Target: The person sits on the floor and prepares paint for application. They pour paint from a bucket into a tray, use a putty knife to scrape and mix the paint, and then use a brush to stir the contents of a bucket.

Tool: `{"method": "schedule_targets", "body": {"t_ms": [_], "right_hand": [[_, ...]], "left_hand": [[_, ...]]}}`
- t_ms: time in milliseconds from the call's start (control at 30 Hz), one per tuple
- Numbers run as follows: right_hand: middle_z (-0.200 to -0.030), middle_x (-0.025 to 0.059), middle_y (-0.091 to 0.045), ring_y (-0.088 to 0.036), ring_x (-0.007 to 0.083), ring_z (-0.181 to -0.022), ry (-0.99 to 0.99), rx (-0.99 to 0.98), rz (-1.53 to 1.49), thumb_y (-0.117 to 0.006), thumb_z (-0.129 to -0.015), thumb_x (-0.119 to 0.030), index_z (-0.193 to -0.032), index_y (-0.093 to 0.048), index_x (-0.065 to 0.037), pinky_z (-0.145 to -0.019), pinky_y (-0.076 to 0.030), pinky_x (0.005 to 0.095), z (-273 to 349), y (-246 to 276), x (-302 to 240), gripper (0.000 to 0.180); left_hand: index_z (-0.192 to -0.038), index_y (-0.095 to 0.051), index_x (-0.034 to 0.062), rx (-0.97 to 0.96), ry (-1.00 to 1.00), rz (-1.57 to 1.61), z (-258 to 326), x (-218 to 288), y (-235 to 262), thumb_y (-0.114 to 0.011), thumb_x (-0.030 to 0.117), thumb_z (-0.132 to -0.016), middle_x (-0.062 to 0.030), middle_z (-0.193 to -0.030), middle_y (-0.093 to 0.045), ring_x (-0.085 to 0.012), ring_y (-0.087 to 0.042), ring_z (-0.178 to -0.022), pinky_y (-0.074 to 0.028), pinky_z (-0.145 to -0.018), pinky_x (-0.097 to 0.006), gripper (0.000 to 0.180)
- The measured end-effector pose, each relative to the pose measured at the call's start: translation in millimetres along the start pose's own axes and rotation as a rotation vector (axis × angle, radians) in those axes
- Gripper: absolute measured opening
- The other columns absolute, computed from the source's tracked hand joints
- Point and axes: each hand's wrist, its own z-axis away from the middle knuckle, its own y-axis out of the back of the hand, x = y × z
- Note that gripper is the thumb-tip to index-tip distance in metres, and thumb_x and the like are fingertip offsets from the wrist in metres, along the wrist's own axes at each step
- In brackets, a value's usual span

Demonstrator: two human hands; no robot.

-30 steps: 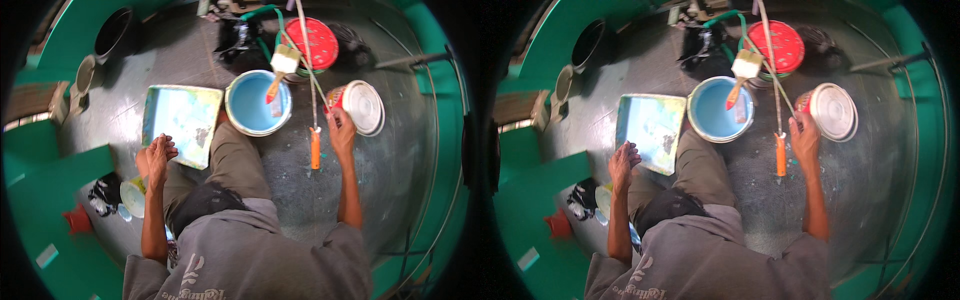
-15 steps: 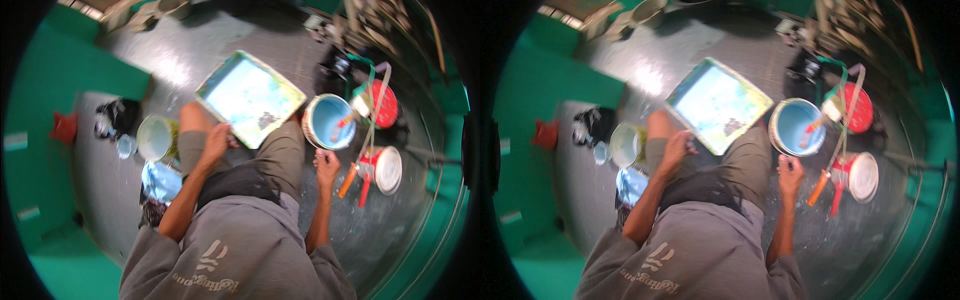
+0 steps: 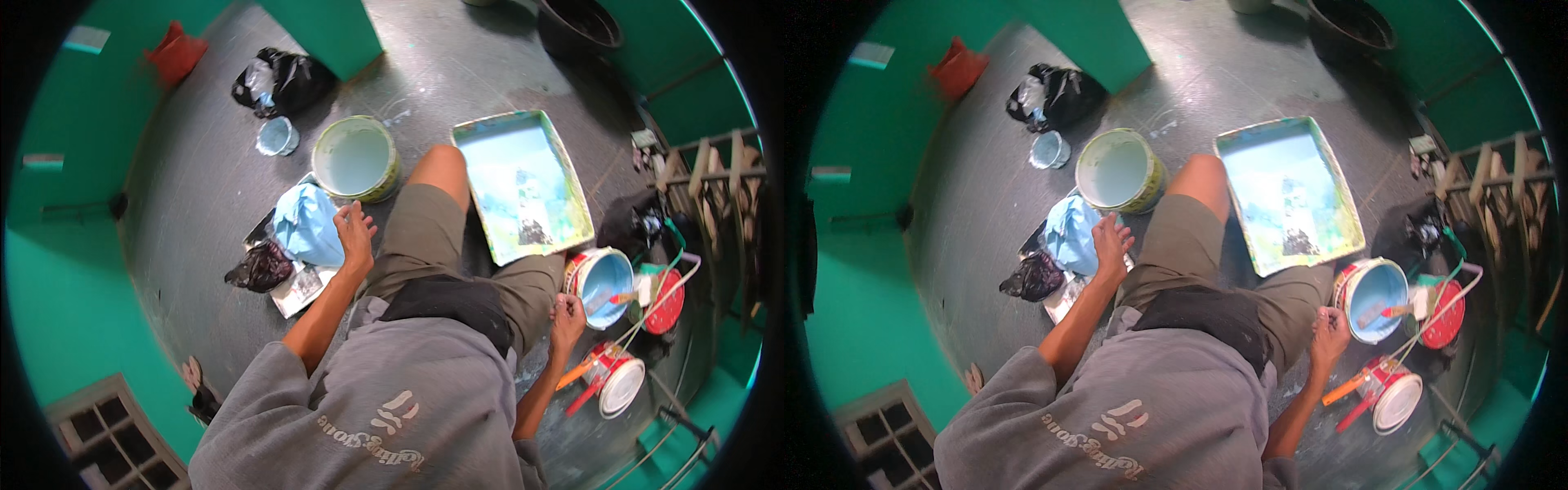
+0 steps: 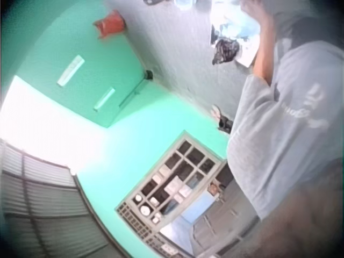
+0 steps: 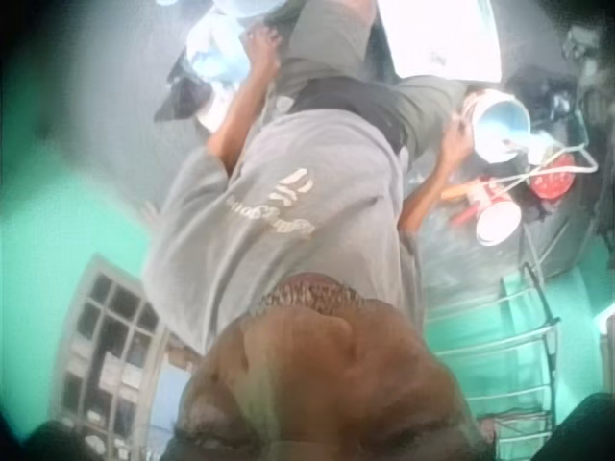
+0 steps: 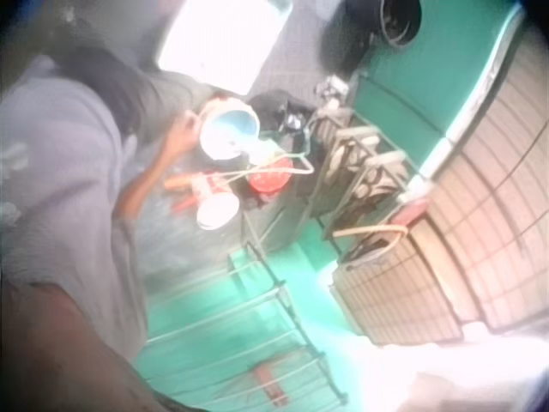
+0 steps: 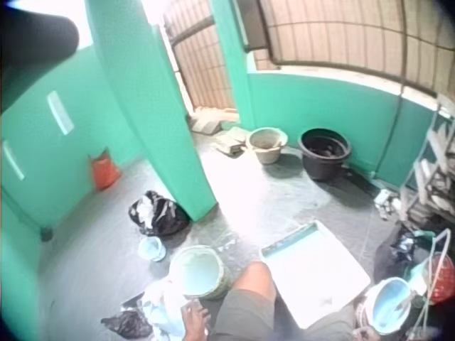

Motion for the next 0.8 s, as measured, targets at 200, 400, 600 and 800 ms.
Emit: {"method": "schedule_targets", "body": {"t_ms": [200,400,600,800], "right_hand": [[-0.065,-0.0012,-0.05,-0.046,0.0047,-0.056,-0.01,-0.066,0.042,-0.057,-0.086,-0.013,-0.084,-0.055,-0.001,-0.049,-0.036,0.0175,-6,-9,-12,0.012],[-0.066,-0.0015,-0.049,-0.045,0.0058,-0.058,0.02,-0.113,0.123,-0.057,-0.086,-0.015,-0.083,-0.055,-0.001,-0.053,-0.037,0.0203,-8,-16,-29,0.015],[-0.067,-0.0009,-0.05,-0.045,0.0062,-0.059,0.064,-0.171,0.182,-0.058,-0.086,-0.016,-0.083,-0.055,-0.001,-0.054,-0.038,0.0206,-13,-20,-24,0.015],[-0.069,-0.0003,-0.051,-0.047,0.0065,-0.061,0.089,-0.197,0.227,-0.058,-0.086,-0.017,-0.084,-0.056,-0.001,-0.055,-0.038,0.0202,-17,-23,-26,0.017]], "left_hand": [[-0.12,-0.038,0.0055,-0.029,0.327,0.231,-43,-50,48,-0.049,0.047,-0.086,-0.0145,-0.11,-0.049,-0.0225,-0.052,-0.092,-0.045,-0.076,-0.034,0.054],[-0.108,-0.051,0.0014,-0.134,0.454,0.076,-49,-104,70,-0.058,0.035,-0.08,-0.0092,-0.09,-0.06,-0.0178,-0.057,-0.076,-0.048,-0.067,-0.031,0.044],[-0.092,-0.058,-0.0042,-0.145,0.495,0.026,-46,-131,76,-0.059,0.032,-0.079,-0.0123,-0.082,-0.061,-0.0199,-0.057,-0.069,-0.048,-0.065,-0.029,0.038],[-0.1,-0.056,-0.0028,-0.036,0.773,0.128,-46,-128,87,-0.06,0.043,-0.077,-0.0163,-0.093,-0.059,-0.0265,-0.058,-0.086,-0.05,-0.068,-0.039,0.051]]}}
